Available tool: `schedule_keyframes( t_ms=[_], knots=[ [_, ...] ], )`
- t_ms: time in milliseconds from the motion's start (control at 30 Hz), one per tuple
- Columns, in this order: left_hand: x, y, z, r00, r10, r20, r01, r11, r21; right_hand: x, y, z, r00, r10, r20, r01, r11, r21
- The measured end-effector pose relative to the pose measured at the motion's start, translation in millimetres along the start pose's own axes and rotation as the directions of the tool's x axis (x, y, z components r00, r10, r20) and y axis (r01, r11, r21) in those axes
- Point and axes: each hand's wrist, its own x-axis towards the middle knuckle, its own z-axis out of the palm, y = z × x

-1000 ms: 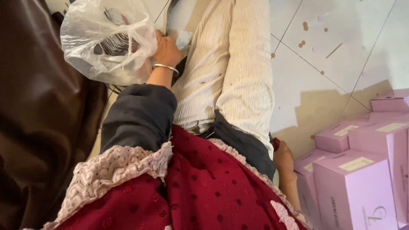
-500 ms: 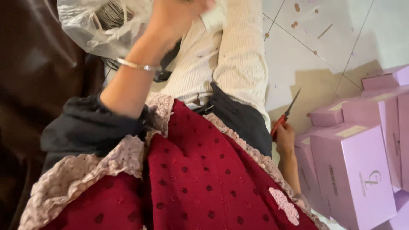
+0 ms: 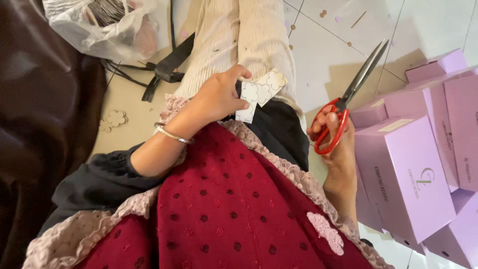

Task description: The person uses red-handled scissors to cut cloud-shaped outlines from small white paper pieces. They trim the edges of each piece, rotate it in hand, and place finished cutouts aside on the floor. The person then picks up a larger sheet with multiple cloud outlines and begins cutting them out one by one.

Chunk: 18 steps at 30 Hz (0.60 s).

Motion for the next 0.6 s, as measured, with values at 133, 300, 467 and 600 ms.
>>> schedule_keyframes(
  t_ms=[133, 300, 467, 600],
  knots=[
    [-10.6, 27.6, -6.8, 0.998, 0.045, -0.053, -0.054, 0.981, -0.186, -21.2, -22.3, 26.3, 0.989, -0.074, 0.131, 0.090, 0.988, -0.126],
    [-19.9, 67.5, -5.1, 0.990, 0.119, -0.080, -0.143, 0.807, -0.573, -27.2, -42.8, 58.1, 0.951, -0.130, 0.280, 0.148, 0.988, -0.045],
    [-32.9, 91.1, 1.5, 0.997, 0.059, -0.042, -0.071, 0.647, -0.759, -33.8, -54.6, 81.1, 0.947, -0.224, 0.229, 0.247, 0.966, -0.077],
    [-41.8, 96.7, 10.1, 0.989, -0.009, 0.149, 0.130, 0.540, -0.831, -34.7, -61.8, 86.1, 0.936, -0.245, 0.254, 0.277, 0.956, -0.098]
  ],
)
